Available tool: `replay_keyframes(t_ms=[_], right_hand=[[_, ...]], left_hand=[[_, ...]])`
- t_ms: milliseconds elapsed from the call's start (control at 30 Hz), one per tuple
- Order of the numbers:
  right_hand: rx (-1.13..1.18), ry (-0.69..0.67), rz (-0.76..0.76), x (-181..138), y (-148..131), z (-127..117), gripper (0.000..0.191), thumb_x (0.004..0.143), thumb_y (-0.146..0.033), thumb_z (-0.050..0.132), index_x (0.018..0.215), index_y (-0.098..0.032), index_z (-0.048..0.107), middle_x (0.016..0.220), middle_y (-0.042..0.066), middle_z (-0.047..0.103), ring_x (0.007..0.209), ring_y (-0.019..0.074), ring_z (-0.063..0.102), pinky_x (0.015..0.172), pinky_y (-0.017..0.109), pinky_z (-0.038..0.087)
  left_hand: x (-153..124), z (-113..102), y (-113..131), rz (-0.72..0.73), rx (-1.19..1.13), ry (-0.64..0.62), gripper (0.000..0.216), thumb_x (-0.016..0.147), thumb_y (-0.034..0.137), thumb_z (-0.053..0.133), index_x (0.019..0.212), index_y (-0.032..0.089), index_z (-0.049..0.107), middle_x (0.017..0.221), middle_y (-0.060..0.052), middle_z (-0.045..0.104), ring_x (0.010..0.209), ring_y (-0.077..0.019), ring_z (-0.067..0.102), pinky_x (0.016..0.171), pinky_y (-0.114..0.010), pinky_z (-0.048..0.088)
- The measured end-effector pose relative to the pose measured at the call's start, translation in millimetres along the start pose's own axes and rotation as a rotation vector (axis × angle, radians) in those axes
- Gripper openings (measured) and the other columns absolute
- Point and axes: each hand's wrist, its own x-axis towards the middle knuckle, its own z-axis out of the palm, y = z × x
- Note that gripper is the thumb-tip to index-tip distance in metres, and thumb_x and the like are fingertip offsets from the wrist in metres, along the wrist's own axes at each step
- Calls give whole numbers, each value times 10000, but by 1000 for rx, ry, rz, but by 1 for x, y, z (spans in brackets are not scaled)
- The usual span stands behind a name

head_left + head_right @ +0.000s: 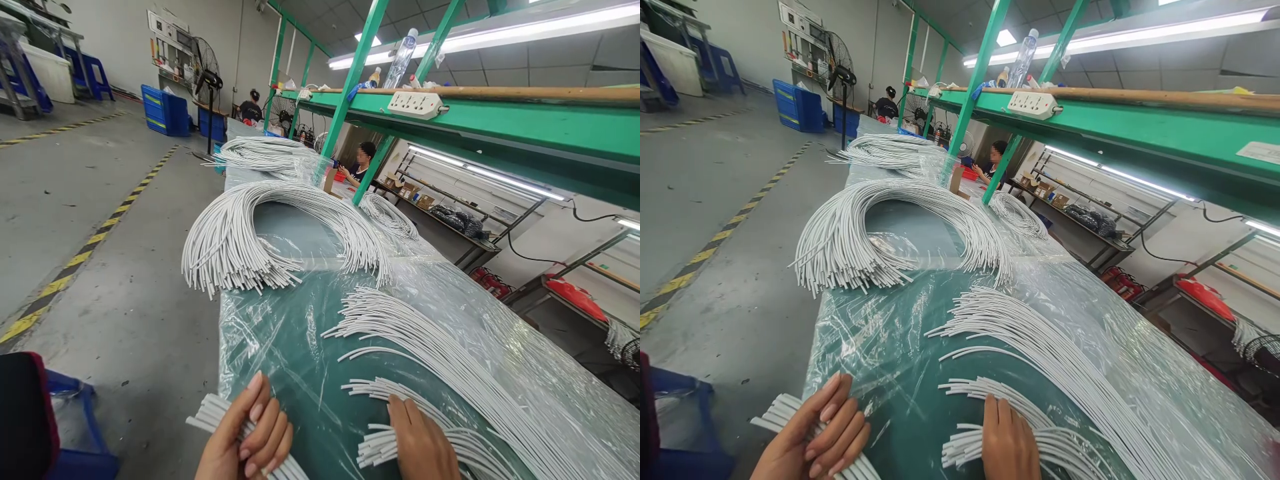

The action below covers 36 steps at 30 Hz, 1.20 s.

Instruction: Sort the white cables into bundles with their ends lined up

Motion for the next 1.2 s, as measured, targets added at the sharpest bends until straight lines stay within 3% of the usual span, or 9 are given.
replay_keyframes(t_ms=[133,300,467,567,800,967,1100,1200], right_hand=[[-54,61,-45,1,2,5,396,779,66,276,874,-125,610,689,69,616,524,137,577,478,226,441],[-40,-40,-1,4,-2,-4,409,699,114,340,851,-123,636,730,76,636,579,157,594,530,246,472],[-18,-21,-31,-1,-4,-6,464,702,116,358,931,-178,636,856,60,679,667,154,617,586,230,487],[13,-24,-13,-4,-5,-5,441,685,112,381,932,-147,639,866,57,688,697,158,626,603,233,497],[35,-52,26,3,-12,-7,338,710,91,409,848,-145,608,671,45,626,577,150,594,551,236,457],[12,-106,-23,6,-8,-10,441,662,121,343,900,-149,599,788,47,634,540,136,582,495,242,448],[38,-75,-27,2,-8,-7,420,719,98,312,909,-170,573,828,49,633,610,145,588,530,237,436],[140,-21,6,-1,-10,-6,341,853,2,248,885,-173,538,785,53,610,684,163,572,545,239,409]], left_hand=[[0,0,1,10,10,-3,317,742,296,643,503,159,486,371,58,326,336,-46,218,340,-241,394],[-3,4,1,0,31,13,317,750,305,636,508,158,493,373,55,334,345,-51,222,351,-242,403],[-4,7,2,16,30,3,319,743,292,642,504,153,483,372,57,327,347,-48,203,343,-240,395],[-5,8,2,24,29,13,330,799,281,569,513,147,475,381,55,325,357,-49,196,346,-233,384],[-2,6,2,54,60,-4,344,823,309,522,521,155,468,394,63,277,364,-54,161,345,-237,365],[-3,8,2,61,87,15,348,831,300,510,518,156,461,408,70,232,379,-55,134,356,-228,343],[-3,8,2,73,106,-3,339,814,297,536,515,158,455,408,75,214,378,-52,124,346,-225,337],[-1,6,1,76,125,7,341,817,305,531,518,160,455,406,71,232,379,-52,129,345,-229,349]])
